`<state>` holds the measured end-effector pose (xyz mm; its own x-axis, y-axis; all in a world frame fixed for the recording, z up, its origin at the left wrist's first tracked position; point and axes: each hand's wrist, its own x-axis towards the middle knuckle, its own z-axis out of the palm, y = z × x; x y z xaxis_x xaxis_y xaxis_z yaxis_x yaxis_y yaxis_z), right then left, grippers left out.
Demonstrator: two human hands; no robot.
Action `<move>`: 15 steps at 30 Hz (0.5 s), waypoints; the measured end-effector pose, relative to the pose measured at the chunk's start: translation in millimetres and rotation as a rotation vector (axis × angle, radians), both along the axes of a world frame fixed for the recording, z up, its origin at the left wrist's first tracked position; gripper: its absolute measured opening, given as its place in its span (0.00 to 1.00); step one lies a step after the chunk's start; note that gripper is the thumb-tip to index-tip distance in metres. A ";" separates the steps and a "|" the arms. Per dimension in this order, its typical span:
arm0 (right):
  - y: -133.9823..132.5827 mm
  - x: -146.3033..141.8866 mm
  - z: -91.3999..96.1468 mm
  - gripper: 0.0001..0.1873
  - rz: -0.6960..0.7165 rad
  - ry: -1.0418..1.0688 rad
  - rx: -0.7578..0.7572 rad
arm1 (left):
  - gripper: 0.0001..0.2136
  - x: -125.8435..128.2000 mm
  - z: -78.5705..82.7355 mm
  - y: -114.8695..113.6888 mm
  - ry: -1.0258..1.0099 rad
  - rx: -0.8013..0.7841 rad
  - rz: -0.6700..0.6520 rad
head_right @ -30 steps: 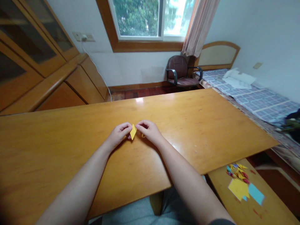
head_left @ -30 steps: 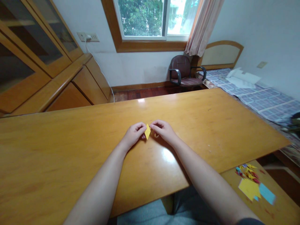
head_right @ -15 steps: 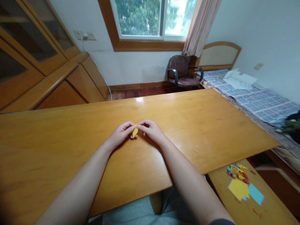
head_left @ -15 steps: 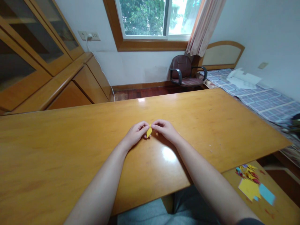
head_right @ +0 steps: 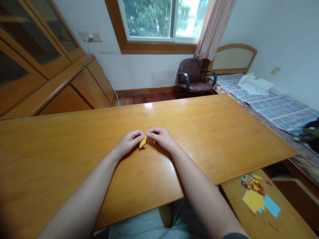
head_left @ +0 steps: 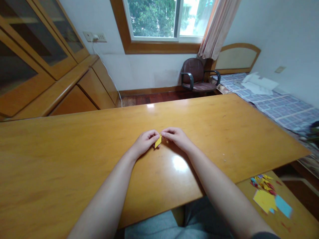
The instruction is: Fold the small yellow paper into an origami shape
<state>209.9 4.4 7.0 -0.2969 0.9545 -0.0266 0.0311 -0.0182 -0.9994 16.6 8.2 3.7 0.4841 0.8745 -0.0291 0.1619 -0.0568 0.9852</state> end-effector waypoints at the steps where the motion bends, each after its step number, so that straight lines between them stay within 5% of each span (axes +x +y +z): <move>1: 0.1 0.3 -0.4 0.16 0.002 -0.002 0.001 | 0.12 0.1 0.2 0.2 -0.007 -0.007 -0.002; 15: -0.3 1.8 -1.1 0.15 0.015 0.021 -0.023 | 0.14 -1.2 1.8 0.9 -0.032 -0.036 -0.020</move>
